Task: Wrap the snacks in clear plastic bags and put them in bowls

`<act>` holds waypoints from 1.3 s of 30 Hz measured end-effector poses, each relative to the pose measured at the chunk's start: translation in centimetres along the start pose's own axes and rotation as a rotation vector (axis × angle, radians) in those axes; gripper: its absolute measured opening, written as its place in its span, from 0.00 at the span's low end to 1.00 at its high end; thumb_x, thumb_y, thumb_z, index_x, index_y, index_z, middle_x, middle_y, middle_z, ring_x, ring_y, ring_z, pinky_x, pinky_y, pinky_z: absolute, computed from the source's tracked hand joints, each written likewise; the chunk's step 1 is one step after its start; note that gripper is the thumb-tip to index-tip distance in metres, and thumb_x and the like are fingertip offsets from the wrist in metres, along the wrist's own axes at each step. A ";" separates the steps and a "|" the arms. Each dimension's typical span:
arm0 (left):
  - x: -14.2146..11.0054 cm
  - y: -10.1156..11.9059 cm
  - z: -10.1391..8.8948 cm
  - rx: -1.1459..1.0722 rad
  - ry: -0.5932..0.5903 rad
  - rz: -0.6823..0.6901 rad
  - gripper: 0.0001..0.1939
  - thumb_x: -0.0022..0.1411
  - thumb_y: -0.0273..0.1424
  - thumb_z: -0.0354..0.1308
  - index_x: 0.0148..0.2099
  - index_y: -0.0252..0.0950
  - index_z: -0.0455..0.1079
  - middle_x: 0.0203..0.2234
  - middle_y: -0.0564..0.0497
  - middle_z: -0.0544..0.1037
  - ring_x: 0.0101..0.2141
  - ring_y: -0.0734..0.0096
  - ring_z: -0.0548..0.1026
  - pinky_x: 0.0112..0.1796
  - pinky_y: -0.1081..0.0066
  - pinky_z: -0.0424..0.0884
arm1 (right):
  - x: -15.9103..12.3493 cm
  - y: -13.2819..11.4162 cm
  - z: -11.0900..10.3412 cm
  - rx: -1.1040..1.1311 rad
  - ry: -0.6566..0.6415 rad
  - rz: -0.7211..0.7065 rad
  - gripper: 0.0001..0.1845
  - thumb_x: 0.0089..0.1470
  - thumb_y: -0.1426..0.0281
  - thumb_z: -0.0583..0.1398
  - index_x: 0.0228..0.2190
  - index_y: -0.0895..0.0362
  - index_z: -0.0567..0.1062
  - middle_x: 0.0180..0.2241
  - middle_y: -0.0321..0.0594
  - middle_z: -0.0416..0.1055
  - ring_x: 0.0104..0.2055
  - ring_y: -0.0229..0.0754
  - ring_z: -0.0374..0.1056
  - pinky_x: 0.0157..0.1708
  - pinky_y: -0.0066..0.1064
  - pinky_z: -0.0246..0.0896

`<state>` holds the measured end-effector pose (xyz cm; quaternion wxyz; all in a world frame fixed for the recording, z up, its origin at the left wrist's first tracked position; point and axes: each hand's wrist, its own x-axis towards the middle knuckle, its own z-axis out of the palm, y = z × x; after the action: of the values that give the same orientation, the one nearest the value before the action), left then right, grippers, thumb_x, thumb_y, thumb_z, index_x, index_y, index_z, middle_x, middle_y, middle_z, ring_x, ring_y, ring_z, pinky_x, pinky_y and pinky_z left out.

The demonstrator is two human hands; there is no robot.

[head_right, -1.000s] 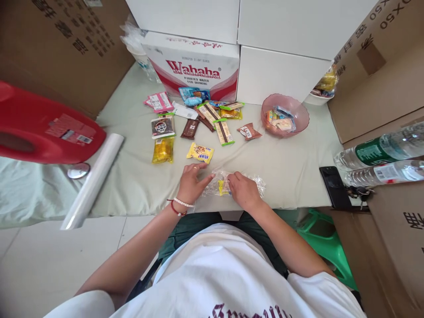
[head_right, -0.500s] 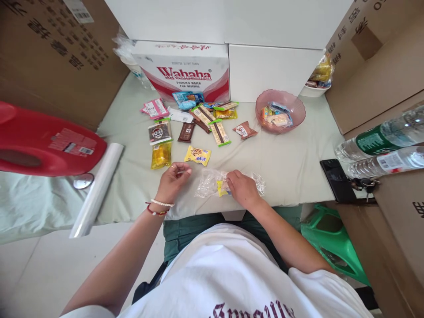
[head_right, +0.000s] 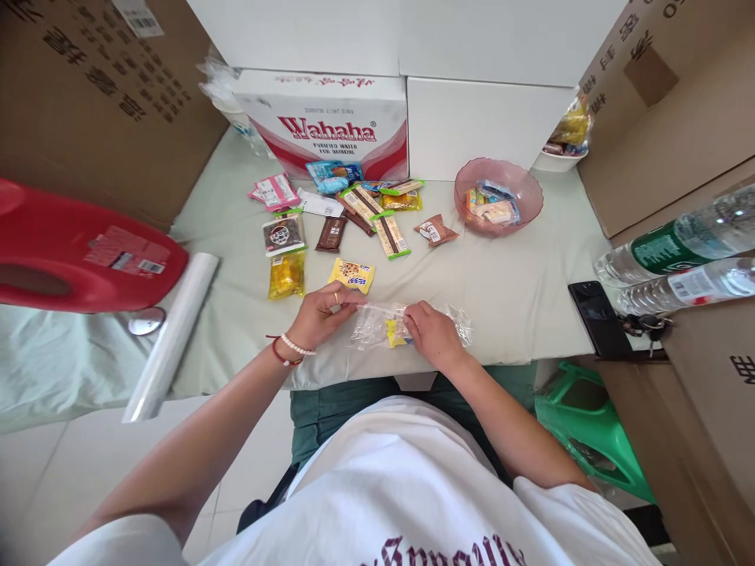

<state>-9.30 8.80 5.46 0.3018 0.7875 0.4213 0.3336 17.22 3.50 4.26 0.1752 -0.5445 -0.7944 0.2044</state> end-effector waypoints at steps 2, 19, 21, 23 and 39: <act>-1.1 0.5 -0.4 0.064 -0.002 0.075 0.12 0.71 0.34 0.55 0.44 0.41 0.81 0.33 0.48 0.78 0.38 0.66 0.75 0.41 0.64 0.72 | -0.1 0.0 0.3 -0.002 0.024 0.000 0.12 0.71 0.67 0.51 0.46 0.55 0.73 0.43 0.45 0.75 0.43 0.46 0.71 0.39 0.33 0.63; -5.8 1.5 1.7 0.306 -0.012 0.185 0.15 0.67 0.24 0.54 0.47 0.42 0.80 0.30 0.49 0.75 0.36 0.62 0.69 0.37 0.61 0.68 | -4.6 -0.7 -0.4 -0.210 0.037 -0.120 0.21 0.67 0.76 0.52 0.54 0.51 0.77 0.52 0.46 0.77 0.46 0.49 0.71 0.44 0.40 0.65; -5.8 3.1 1.1 0.265 0.184 0.091 0.18 0.66 0.23 0.53 0.52 0.43 0.79 0.32 0.48 0.75 0.36 0.62 0.71 0.40 0.59 0.71 | -5.4 -1.0 -0.1 -0.213 0.025 -0.085 0.24 0.66 0.77 0.53 0.58 0.50 0.76 0.56 0.46 0.75 0.47 0.49 0.71 0.45 0.41 0.65; -5.5 5.3 1.3 0.284 0.357 0.062 0.22 0.66 0.23 0.52 0.57 0.44 0.76 0.34 0.48 0.76 0.39 0.61 0.73 0.43 0.56 0.73 | -5.9 -1.3 0.3 -0.200 0.022 -0.057 0.27 0.65 0.78 0.53 0.60 0.49 0.74 0.59 0.46 0.73 0.49 0.50 0.71 0.47 0.43 0.67; -3.9 3.7 12.9 0.212 0.061 0.261 0.34 0.72 0.22 0.48 0.76 0.45 0.50 0.67 0.41 0.69 0.70 0.58 0.61 0.64 0.47 0.69 | -6.2 5.4 -4.7 0.300 0.458 0.445 0.17 0.67 0.58 0.55 0.46 0.55 0.78 0.42 0.44 0.78 0.33 0.41 0.71 0.39 0.36 0.70</act>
<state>0.82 1.19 -0.46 0.1581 0.8525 0.3571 0.3474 25.98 0.06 5.12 0.3778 -0.7043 -0.5575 0.2246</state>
